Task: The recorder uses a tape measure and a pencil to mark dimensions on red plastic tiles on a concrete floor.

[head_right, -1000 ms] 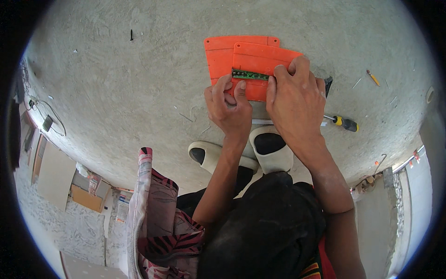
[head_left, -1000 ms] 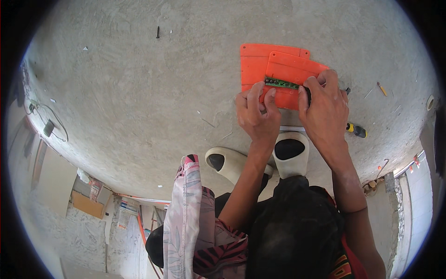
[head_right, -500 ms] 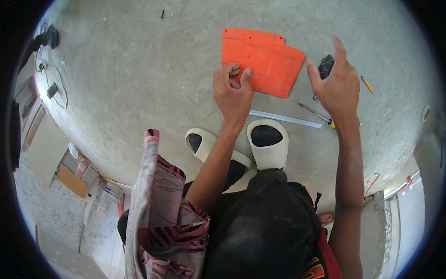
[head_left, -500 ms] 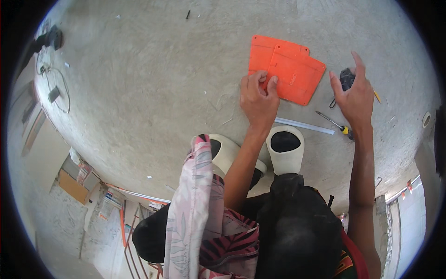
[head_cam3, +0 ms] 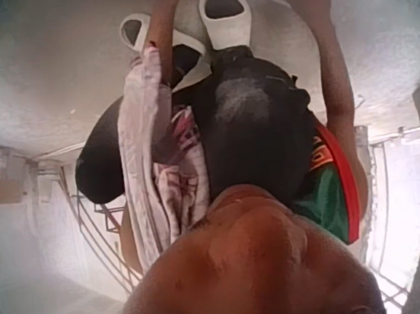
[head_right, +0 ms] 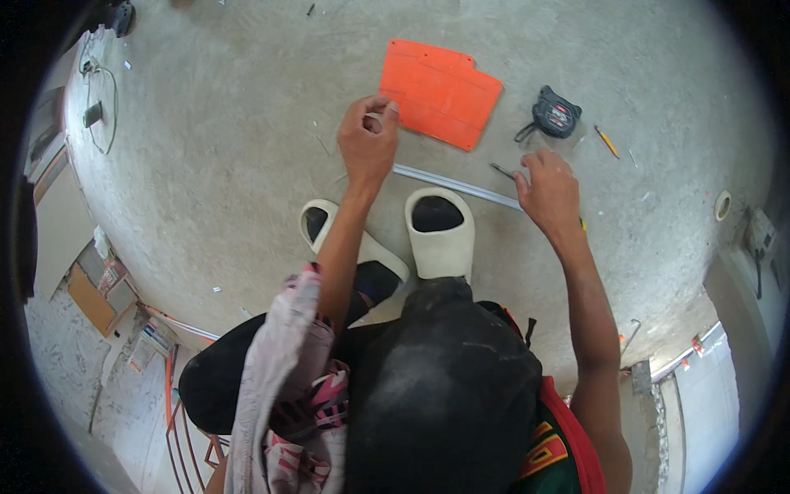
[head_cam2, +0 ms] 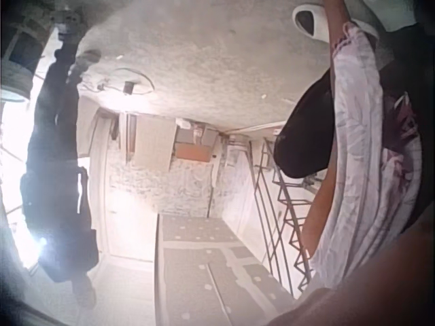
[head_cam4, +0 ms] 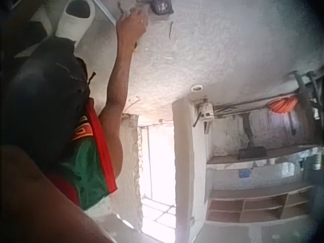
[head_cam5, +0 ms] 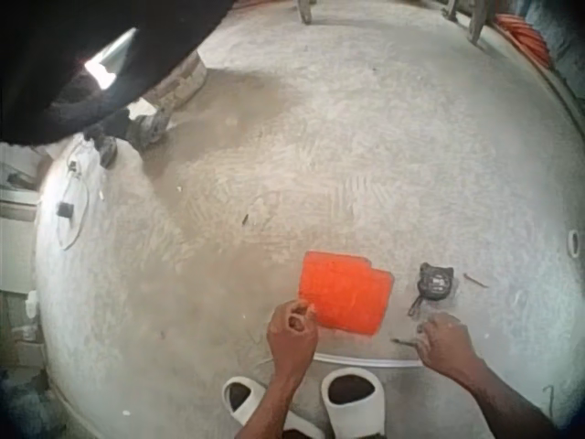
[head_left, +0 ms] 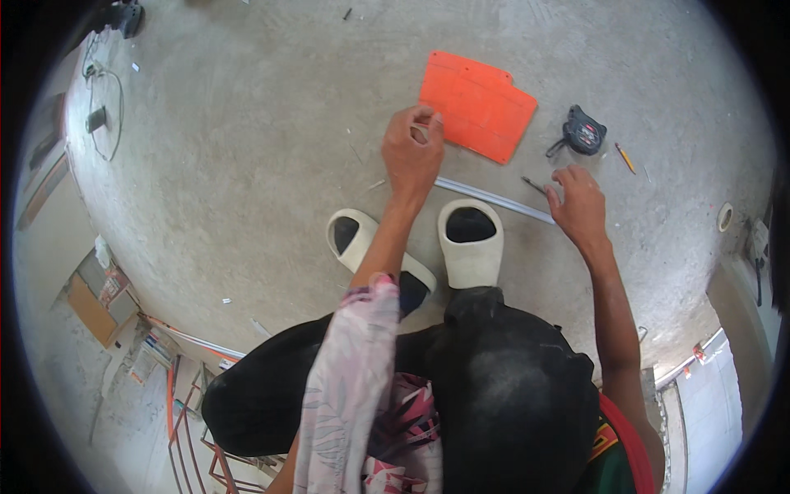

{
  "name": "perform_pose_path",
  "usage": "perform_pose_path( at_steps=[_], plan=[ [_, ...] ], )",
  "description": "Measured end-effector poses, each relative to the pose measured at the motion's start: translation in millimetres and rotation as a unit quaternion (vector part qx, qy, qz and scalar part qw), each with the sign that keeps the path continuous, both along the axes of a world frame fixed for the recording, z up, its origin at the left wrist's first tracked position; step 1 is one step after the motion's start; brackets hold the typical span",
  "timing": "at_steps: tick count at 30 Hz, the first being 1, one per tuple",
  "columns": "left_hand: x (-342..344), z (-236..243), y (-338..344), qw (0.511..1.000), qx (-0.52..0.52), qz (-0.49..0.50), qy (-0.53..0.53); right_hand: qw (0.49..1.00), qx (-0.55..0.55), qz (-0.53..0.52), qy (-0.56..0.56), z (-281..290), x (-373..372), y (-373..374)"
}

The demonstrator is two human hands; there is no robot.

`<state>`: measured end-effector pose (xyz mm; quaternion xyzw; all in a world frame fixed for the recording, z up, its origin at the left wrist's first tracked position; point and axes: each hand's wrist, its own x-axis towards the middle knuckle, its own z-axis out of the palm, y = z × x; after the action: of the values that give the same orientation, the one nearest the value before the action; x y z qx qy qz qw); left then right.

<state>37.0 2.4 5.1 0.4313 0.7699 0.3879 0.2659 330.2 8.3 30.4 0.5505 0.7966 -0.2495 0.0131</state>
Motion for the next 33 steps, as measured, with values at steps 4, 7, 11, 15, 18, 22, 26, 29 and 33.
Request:
perform_pose_path(
  at_steps=[4, 7, 11, 15, 18, 22, 26, 29, 33],
  plan=[
    [4, 21, -14, 0.996, -0.079, 0.016, -0.040, 0.999, -0.030, -0.008, -0.011, 5, 15, -22],
    [13, 17, -39, 0.996, -0.076, -0.051, 0.012, 0.996, 0.040, -0.003, 0.076, 4, 12, -26],
    [15, 5, -57, 0.946, -0.011, -0.298, 0.128, 0.991, 0.080, -0.026, 0.101, 6, -5, -14],
    [16, 8, -53, 0.940, -0.068, -0.311, 0.123, 1.000, -0.008, 0.030, -0.002, 3, -12, -26],
    [18, 18, -36, 0.975, -0.157, -0.140, 0.066, 0.996, -0.034, 0.028, -0.072, -9, 11, -32],
    [9, 13, -22, 0.990, -0.113, -0.021, 0.087, 0.995, -0.053, 0.012, -0.084, -20, 28, -39],
    [1, 10, -32, 0.976, -0.109, -0.180, 0.064, 0.997, -0.022, -0.046, -0.064, -12, 45, -36],
    [-21, 2, -39, 0.872, -0.176, -0.447, 0.090, 0.988, -0.025, -0.008, -0.150, -8, 46, -27],
    [-17, -4, -38, 0.826, -0.195, -0.493, 0.191, 0.999, 0.032, 0.023, -0.020, 7, 10, -40]
  ],
)
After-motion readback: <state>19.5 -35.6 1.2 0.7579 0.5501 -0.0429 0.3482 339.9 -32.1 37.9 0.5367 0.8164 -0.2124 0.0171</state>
